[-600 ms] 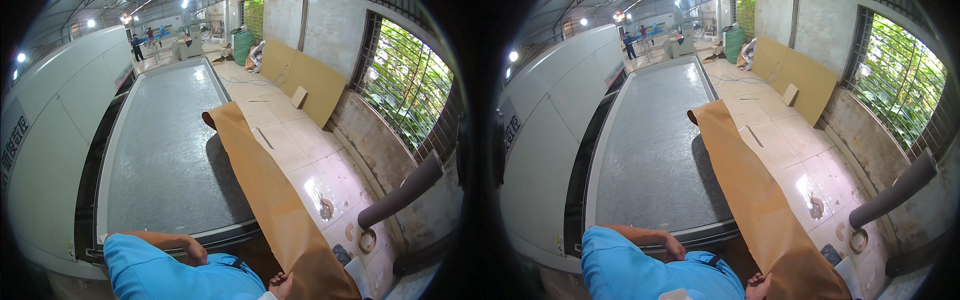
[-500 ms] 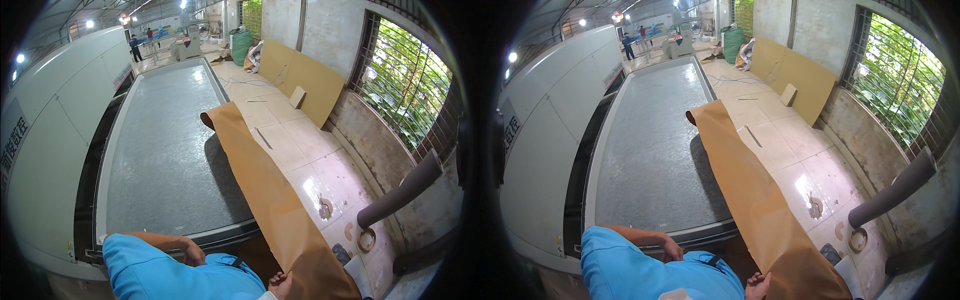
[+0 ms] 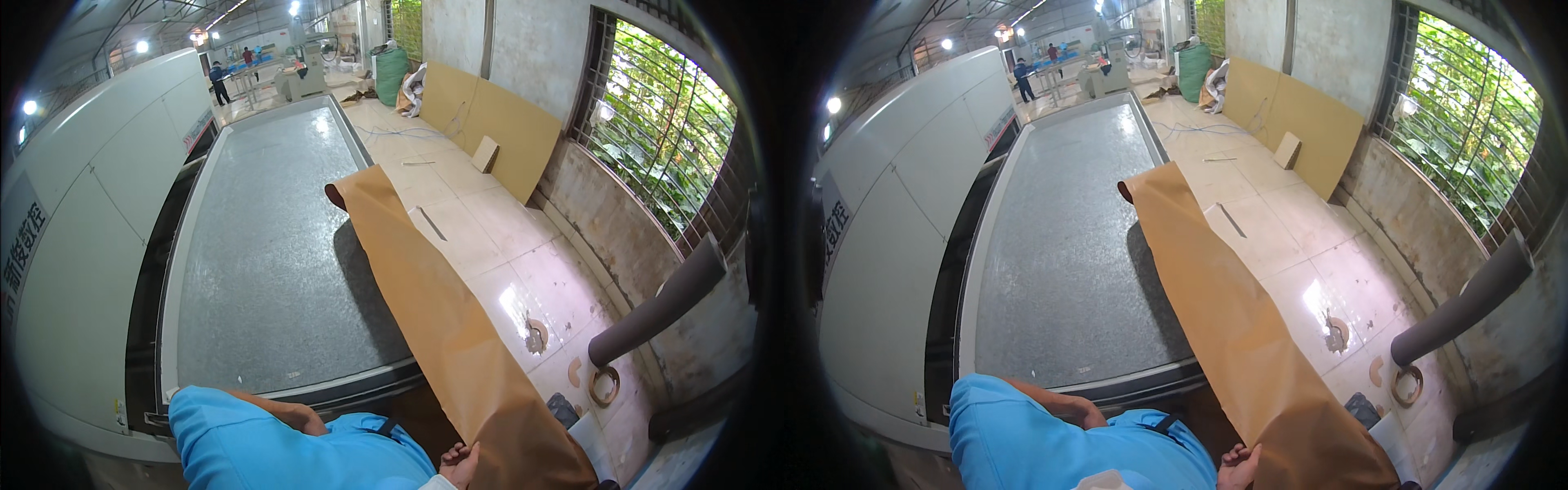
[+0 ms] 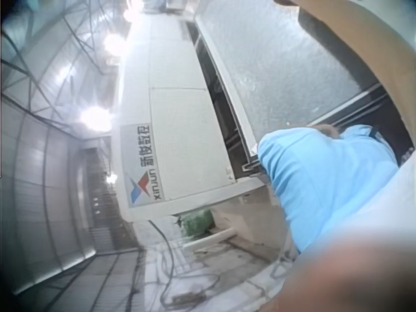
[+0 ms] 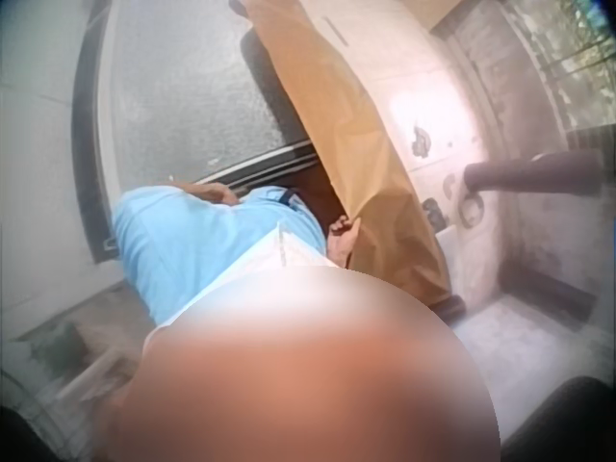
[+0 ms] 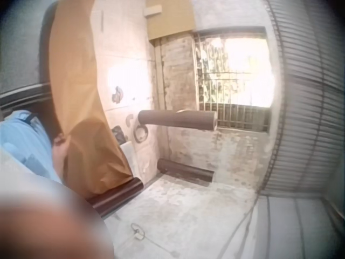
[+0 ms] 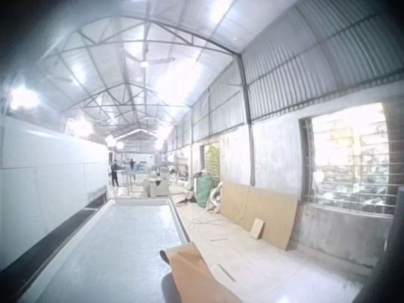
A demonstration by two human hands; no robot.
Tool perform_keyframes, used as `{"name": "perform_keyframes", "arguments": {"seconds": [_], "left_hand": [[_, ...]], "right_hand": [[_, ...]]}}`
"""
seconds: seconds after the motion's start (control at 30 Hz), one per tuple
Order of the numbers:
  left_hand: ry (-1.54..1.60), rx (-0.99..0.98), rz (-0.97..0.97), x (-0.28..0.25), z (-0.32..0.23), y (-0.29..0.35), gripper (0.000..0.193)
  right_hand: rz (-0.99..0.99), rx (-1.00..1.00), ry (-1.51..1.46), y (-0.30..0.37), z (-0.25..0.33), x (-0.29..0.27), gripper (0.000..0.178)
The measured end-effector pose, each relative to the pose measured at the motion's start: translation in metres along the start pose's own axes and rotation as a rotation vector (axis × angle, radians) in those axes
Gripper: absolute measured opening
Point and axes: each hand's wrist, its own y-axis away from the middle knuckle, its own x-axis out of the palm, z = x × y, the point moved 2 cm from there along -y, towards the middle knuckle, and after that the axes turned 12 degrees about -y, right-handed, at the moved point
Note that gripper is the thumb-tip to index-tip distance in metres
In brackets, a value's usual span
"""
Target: The person unrolls a large sheet of brown material on a table, aligns it, and uses a utility knife to cut a section with assistance from a coworker. The cut piece is then folded and rolled up.
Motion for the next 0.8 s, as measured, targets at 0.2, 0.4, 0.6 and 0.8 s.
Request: {"name": "perform_keyframes", "arguments": {"seconds": [0.2, 0.4, 0.6, 0.8], "left_hand": [[-0.096, -0.045, 0.066, 0.001, 0.023, -0.010, 0.060], [-0.467, -0.083, 0.175, -0.007, 0.016, -0.014, 0.067], [-0.258, 0.253, -1.087, -0.133, -0.053, 0.066, 0.038], [0.358, 0.774, -1.144, -0.164, -0.145, 0.064, 0.058]], "right_hand": [[-0.001, -0.045, -0.029, -0.002, -0.004, -0.002, 0.035], [-0.037, -0.106, -0.033, -0.005, -0.003, -0.001, 0.045], [-0.048, -0.127, -0.033, -0.001, -0.002, 0.004, 0.043], [-0.046, -0.159, 0.002, 0.006, -0.002, 0.013, 0.041]]}}
